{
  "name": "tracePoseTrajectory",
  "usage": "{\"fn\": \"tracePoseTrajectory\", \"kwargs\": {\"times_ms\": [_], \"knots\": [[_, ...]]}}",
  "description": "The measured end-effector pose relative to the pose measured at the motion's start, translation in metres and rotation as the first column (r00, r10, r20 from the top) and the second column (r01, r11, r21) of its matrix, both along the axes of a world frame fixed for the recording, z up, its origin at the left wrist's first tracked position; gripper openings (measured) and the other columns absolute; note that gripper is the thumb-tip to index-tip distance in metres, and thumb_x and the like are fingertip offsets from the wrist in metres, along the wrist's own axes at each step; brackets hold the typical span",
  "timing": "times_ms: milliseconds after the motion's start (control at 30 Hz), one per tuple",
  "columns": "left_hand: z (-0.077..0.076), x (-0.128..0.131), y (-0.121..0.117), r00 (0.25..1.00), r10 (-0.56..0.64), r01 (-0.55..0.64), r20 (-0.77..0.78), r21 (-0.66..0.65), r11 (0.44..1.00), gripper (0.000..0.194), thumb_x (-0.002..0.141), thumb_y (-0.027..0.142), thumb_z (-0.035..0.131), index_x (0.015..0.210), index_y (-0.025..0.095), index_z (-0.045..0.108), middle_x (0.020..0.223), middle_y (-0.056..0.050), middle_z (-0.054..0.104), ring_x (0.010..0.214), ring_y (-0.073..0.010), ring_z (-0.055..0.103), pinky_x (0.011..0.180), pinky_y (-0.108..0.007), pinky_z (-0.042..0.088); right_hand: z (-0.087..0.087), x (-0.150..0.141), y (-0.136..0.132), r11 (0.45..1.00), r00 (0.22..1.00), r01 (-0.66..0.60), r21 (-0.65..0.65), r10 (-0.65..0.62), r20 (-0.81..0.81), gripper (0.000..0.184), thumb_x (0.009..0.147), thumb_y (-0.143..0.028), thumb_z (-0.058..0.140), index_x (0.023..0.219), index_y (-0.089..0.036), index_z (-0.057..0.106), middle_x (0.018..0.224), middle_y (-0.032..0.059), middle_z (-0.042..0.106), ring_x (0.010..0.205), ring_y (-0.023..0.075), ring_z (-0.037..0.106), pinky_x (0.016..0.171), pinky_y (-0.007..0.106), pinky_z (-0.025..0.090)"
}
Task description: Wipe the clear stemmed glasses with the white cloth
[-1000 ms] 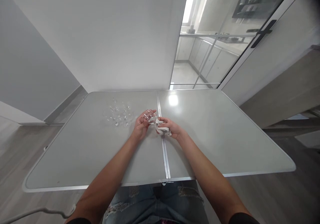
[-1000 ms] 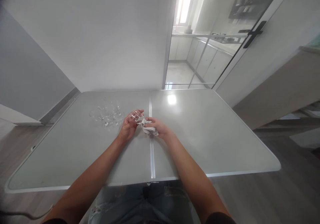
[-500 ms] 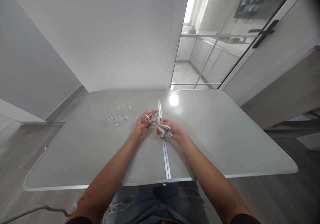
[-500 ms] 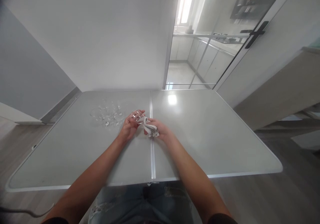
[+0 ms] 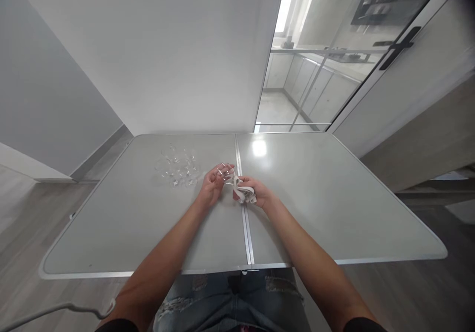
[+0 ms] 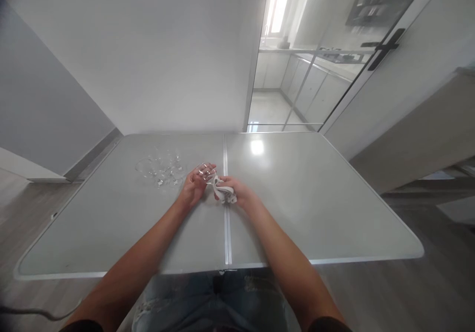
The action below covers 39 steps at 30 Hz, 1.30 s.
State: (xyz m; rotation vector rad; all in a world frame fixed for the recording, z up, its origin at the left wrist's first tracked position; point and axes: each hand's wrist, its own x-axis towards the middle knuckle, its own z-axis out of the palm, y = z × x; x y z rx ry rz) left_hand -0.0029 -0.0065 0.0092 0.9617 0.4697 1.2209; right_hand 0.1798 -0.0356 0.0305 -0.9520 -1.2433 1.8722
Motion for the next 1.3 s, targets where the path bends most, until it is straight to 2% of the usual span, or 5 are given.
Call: {"fn": "tracePoseTrajectory", "kwargs": {"times_ms": [333, 600, 933, 1133, 1300], "knots": [[-0.015, 0.004, 0.011, 0.968, 0.233, -0.237, -0.090, -0.034, 0.971, 0.051, 0.070, 0.040, 0.087, 0.112, 0.017, 0.070, 0.119, -0.014, 0.072, 0.107, -0.0247, 0.069, 0.103, -0.039, 0.046, -0.006, -0.016, -0.002, 0.650, 0.666, 0.151, 0.744, -0.623, 0.410, 0.012, 0.072, -0.020, 0.064, 0.074, -0.022, 0.052, 0.078, 0.0039, 0.062, 0.084, 0.0214, 0.054, 0.075, 0.030, 0.039], [-0.005, -0.002, 0.004, 1.000, -0.018, 0.018, 0.003, -0.004, 1.000, 0.068, 0.067, 0.054, 0.086, 0.120, 0.015, 0.069, 0.132, -0.020, 0.064, 0.112, -0.0293, 0.067, 0.098, -0.038, 0.049, 0.000, -0.002, -0.002, 1.000, 0.998, 0.029, -0.003, -0.029, -0.054, 0.035, 0.075, -0.051, 0.070, 0.082, -0.020, 0.054, 0.063, 0.0002, 0.058, 0.055, 0.0159, 0.052, 0.053, 0.028, 0.039], [-0.011, -0.001, 0.009, 0.990, 0.123, -0.125, -0.076, -0.031, 0.992, 0.056, 0.072, 0.039, 0.086, 0.120, 0.016, 0.067, 0.130, -0.019, 0.066, 0.115, -0.0283, 0.066, 0.092, -0.036, 0.051, 0.000, -0.009, -0.003, 0.699, 0.712, 0.166, 0.696, -0.573, 0.406, 0.022, 0.068, -0.026, 0.070, 0.069, -0.021, 0.048, 0.065, -0.0022, 0.049, 0.066, 0.0149, 0.044, 0.065, 0.027, 0.034], [-0.005, -0.005, 0.007, 1.000, -0.004, 0.003, -0.001, -0.022, 1.000, 0.064, 0.070, 0.048, 0.085, 0.121, 0.015, 0.067, 0.137, -0.021, 0.060, 0.116, -0.0298, 0.065, 0.086, -0.035, 0.055, -0.004, -0.013, 0.000, 0.942, 0.950, 0.311, 0.125, -0.314, 0.003, 0.032, 0.076, -0.049, 0.071, 0.081, -0.019, 0.060, 0.068, -0.0009, 0.059, 0.058, 0.0126, 0.051, 0.056, 0.025, 0.040], [-0.002, -0.008, 0.009, 0.994, 0.101, -0.102, 0.045, 0.010, 0.995, 0.061, 0.070, 0.047, 0.086, 0.121, 0.021, 0.064, 0.148, -0.016, 0.051, 0.127, -0.0288, 0.057, 0.091, -0.036, 0.056, -0.013, -0.008, 0.010, 0.666, 0.626, 0.736, -0.119, -0.738, -0.252, 0.034, 0.077, -0.053, 0.073, 0.084, -0.022, 0.059, 0.067, -0.0024, 0.062, 0.052, 0.0103, 0.053, 0.048, 0.022, 0.043]]}}
